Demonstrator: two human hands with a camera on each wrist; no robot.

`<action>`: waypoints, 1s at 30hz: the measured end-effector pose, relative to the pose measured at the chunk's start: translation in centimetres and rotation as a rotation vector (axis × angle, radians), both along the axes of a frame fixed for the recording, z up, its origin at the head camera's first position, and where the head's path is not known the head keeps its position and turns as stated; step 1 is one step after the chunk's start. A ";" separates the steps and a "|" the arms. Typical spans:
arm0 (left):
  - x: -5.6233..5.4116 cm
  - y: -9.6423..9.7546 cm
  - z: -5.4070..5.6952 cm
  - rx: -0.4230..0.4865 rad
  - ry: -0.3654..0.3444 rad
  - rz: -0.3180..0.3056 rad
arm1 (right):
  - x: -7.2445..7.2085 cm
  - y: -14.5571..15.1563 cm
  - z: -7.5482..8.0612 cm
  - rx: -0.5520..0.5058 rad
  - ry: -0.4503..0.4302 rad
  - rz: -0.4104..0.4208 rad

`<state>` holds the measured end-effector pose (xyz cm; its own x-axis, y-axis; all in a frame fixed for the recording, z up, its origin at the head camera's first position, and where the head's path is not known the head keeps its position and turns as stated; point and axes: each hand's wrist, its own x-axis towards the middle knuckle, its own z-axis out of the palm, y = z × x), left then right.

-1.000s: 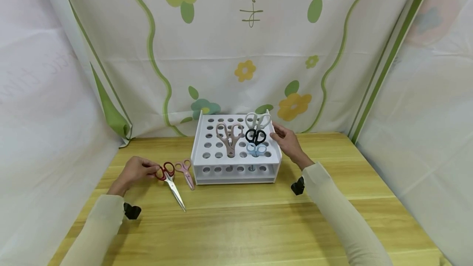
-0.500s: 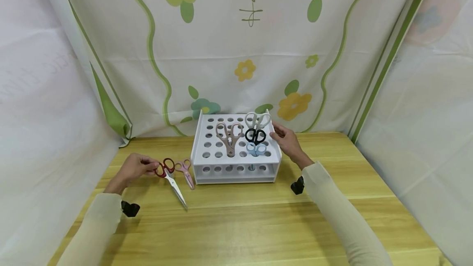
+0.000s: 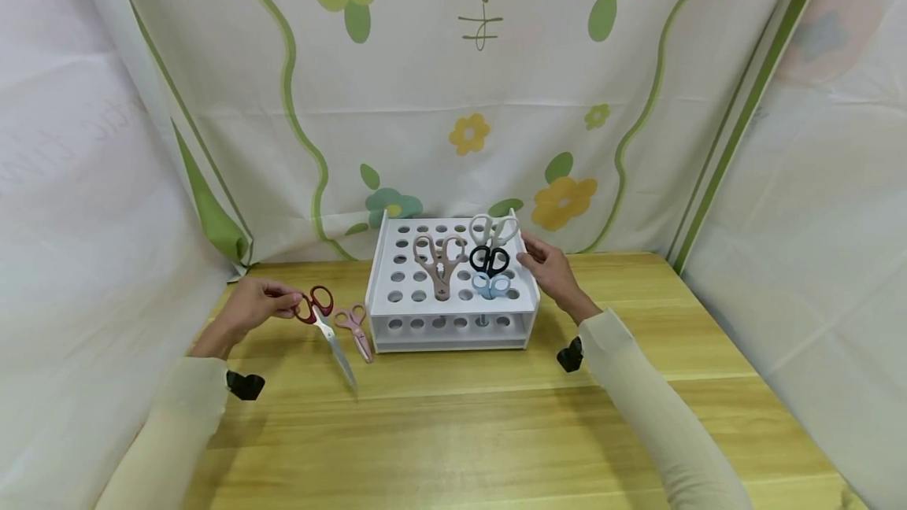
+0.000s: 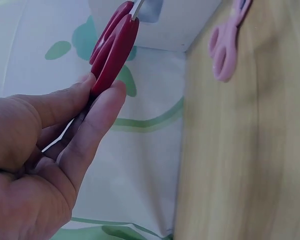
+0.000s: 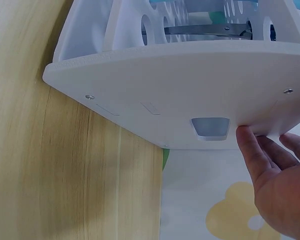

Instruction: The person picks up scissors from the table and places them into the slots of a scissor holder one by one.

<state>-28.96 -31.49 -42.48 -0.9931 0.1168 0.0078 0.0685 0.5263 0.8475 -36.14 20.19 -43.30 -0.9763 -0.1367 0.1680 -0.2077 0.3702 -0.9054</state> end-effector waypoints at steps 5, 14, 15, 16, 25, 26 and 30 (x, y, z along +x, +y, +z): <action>0.0 0.3 1.0 -0.010 0.027 0.002 | 0.0 0.0 0.0 -0.004 -0.001 0.002; -0.1 0.6 2.9 -0.026 0.049 0.011 | 0.0 0.0 0.0 -0.009 -0.002 0.005; -0.1 0.7 3.1 -0.027 0.055 0.012 | 0.0 0.0 0.0 -0.009 -0.002 0.003; -0.1 0.7 3.4 -0.027 0.062 0.012 | 0.0 0.0 0.0 -0.010 -0.002 0.002; -0.3 0.7 5.2 -0.010 0.096 0.017 | 0.0 0.0 -0.2 -0.005 0.010 0.004; -0.3 0.7 5.3 -0.007 0.100 0.018 | -0.1 0.0 -0.2 -0.004 0.011 0.004; -0.4 0.7 5.9 0.003 0.103 0.022 | 0.0 -0.1 -0.1 -0.009 0.012 0.001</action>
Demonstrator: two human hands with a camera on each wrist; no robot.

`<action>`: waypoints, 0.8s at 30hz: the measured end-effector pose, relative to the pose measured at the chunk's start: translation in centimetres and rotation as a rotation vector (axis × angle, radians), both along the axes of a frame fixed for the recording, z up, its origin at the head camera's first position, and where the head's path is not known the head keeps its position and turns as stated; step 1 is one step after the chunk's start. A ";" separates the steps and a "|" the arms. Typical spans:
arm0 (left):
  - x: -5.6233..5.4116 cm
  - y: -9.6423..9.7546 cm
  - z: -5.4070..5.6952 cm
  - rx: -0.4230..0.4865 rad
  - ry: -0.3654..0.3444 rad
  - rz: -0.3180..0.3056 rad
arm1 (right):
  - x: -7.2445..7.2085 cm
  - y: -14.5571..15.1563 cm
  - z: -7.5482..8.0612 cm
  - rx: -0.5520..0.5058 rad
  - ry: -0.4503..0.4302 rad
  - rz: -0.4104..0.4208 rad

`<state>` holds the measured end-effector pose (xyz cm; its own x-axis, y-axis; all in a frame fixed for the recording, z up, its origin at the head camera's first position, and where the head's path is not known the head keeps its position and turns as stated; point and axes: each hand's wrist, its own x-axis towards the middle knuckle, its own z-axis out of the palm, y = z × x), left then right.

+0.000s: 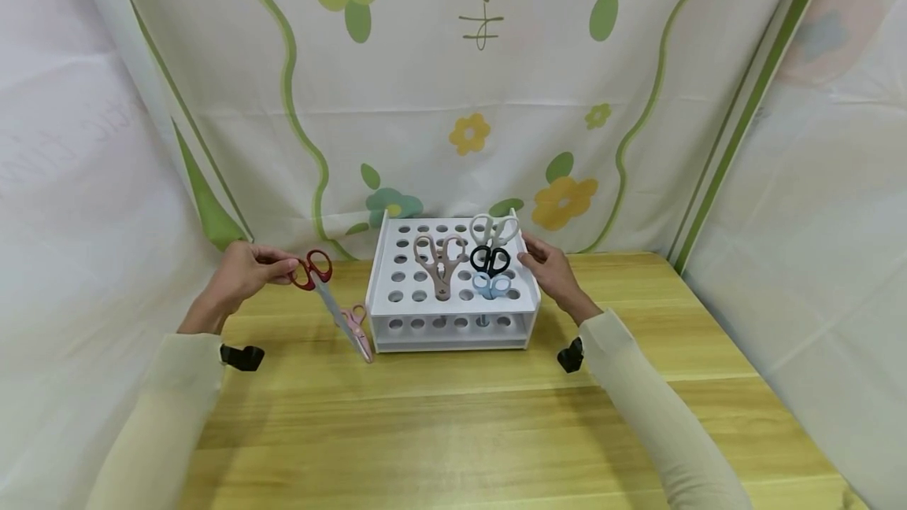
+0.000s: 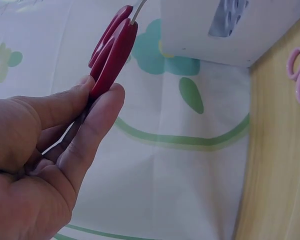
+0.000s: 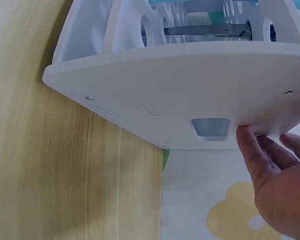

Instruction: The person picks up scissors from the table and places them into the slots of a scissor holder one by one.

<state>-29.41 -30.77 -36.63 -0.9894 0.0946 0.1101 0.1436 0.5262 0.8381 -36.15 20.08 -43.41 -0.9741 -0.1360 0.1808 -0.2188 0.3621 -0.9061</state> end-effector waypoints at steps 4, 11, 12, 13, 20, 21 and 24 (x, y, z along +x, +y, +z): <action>-0.1 0.2 0.6 -0.009 -0.006 0.008 | 0.0 0.0 0.0 0.001 -0.003 -0.006; -0.4 0.8 1.6 -0.016 -0.005 0.022 | -0.2 0.0 -0.1 0.004 0.003 -0.011; -0.4 0.9 1.8 -0.017 -0.003 0.024 | -0.2 0.0 -0.1 0.004 0.006 -0.009; -0.5 1.1 1.9 -0.018 -0.003 0.025 | -0.2 0.0 -0.1 0.003 0.008 -0.007; -0.6 2.2 3.2 -0.005 -0.007 0.028 | -0.1 0.0 -0.2 -0.013 0.002 0.007; -0.6 2.4 3.3 -0.005 -0.007 0.029 | -0.1 0.1 -0.2 -0.011 0.000 0.008; -0.8 2.9 3.7 -0.003 0.006 0.022 | 0.0 0.1 -0.1 -0.003 0.002 0.004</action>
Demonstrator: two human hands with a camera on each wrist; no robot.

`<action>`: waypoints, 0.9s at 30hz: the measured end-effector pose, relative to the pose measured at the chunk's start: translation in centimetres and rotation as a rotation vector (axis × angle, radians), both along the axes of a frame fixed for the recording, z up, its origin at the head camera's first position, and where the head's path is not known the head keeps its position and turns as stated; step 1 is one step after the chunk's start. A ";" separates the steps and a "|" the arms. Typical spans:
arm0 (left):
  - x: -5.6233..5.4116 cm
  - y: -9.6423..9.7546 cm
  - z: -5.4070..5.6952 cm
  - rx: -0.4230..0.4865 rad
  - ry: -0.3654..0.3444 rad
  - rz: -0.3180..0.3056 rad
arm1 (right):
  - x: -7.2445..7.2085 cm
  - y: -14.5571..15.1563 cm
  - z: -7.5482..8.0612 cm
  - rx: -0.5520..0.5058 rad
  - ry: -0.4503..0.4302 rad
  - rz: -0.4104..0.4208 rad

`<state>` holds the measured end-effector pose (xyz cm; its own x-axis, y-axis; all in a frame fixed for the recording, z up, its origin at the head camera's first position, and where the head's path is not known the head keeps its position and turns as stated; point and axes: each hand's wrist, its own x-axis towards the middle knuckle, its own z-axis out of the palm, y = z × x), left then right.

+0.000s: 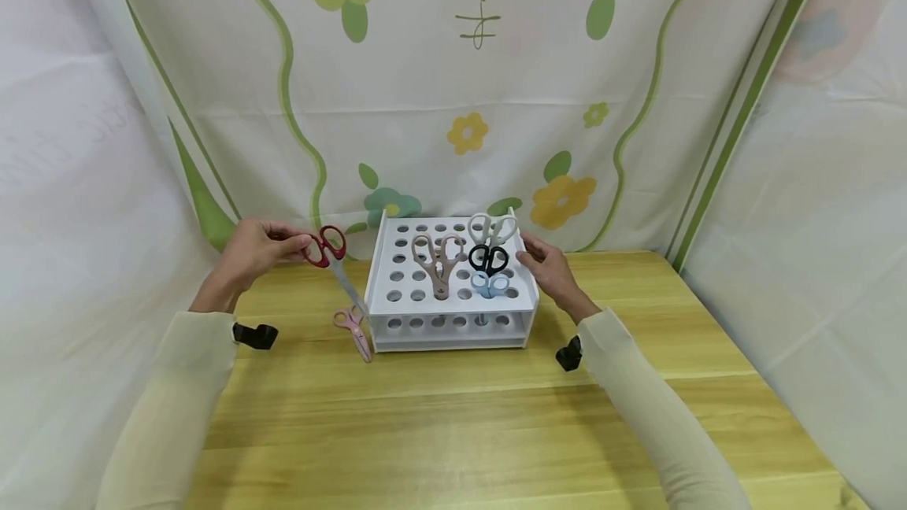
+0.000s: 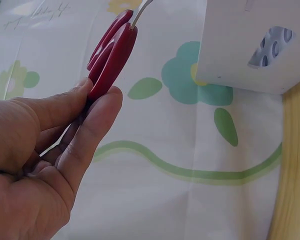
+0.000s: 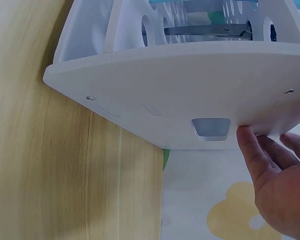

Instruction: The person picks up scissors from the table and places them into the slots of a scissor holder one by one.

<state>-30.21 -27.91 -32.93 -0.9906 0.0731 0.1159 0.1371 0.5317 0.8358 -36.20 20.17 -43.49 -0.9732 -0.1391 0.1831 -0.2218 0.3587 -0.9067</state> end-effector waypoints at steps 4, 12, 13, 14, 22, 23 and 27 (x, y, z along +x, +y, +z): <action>-0.2 0.6 0.3 0.007 0.026 0.004 | -0.1 0.0 0.2 0.009 0.009 -0.005; -0.8 1.9 0.6 0.006 0.068 0.010 | 0.7 -0.2 1.2 -0.005 0.001 0.030; -0.9 2.1 0.6 0.007 0.073 0.011 | 1.0 -0.2 1.5 -0.003 0.004 0.032; -1.0 2.3 0.7 0.008 0.077 0.011 | 1.3 -0.4 1.9 0.002 0.006 0.032; -1.5 3.3 0.8 -0.002 0.081 -0.003 | 2.6 -0.9 2.9 0.038 0.006 0.018; -1.6 3.4 0.8 -0.009 0.078 0.002 | 2.6 -0.9 2.9 0.036 0.003 0.017; -1.8 3.8 0.9 -0.034 0.081 0.029 | 2.5 -0.9 2.8 0.026 -0.002 0.015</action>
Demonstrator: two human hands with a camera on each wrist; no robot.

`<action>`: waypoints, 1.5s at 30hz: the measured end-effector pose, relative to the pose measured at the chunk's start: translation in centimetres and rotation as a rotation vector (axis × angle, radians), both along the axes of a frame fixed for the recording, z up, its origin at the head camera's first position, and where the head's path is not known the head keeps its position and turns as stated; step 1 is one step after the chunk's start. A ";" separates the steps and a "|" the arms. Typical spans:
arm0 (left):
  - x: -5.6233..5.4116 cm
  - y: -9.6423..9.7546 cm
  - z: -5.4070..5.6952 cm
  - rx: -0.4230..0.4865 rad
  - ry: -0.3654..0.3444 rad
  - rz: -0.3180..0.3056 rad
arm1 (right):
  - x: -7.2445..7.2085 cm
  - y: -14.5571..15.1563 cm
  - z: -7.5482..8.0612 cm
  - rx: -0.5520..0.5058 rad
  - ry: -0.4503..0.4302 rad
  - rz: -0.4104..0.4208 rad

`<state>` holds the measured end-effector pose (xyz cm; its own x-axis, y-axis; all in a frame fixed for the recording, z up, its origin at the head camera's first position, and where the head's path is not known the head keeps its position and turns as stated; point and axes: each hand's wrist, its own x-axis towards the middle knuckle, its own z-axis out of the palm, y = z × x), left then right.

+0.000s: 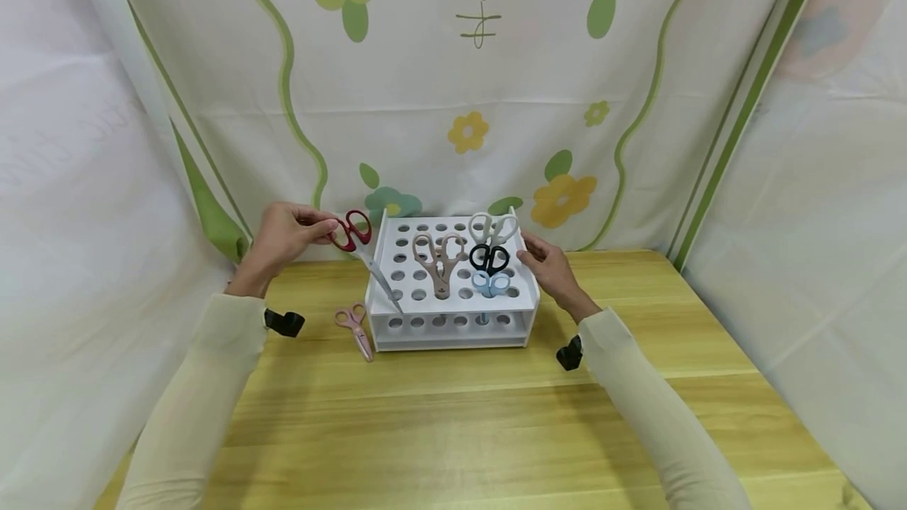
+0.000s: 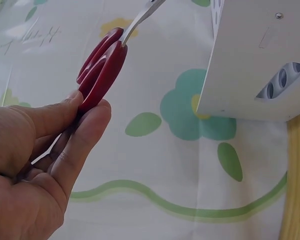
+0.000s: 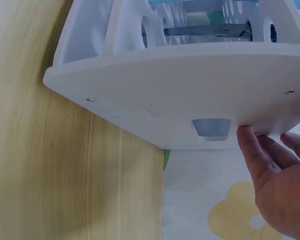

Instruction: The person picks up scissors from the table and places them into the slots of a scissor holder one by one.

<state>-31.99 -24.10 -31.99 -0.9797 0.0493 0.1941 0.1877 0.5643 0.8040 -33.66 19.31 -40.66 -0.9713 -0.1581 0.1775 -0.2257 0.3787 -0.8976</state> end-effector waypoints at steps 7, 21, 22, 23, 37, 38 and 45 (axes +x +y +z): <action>-0.3 1.1 0.3 0.022 0.041 0.045 | -0.1 0.0 -0.1 0.010 0.001 -0.009; -1.0 3.1 0.1 0.090 0.137 0.093 | -2.8 1.1 -3.3 -0.006 0.019 -0.042; -1.0 3.2 0.1 0.085 0.139 0.097 | -2.7 1.1 -3.3 -0.009 0.015 -0.043; -1.0 3.3 0.0 0.075 0.143 0.102 | -2.7 1.0 -3.2 -0.012 0.010 -0.040; -1.7 5.2 0.4 0.028 0.244 0.127 | -2.7 0.8 -2.9 -0.015 -0.019 -0.036; -1.8 5.4 0.4 0.033 0.248 0.124 | -2.7 0.8 -3.0 -0.015 -0.016 -0.038; -2.2 6.2 0.3 0.038 0.294 0.147 | -2.8 1.0 -3.3 -0.016 0.026 -0.042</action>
<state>-34.18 -17.93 -31.65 -0.8777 -0.1013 0.4684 0.3334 0.5732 0.7485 -36.42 20.27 -43.92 -0.9721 -0.1146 0.2049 -0.2333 0.3741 -0.8976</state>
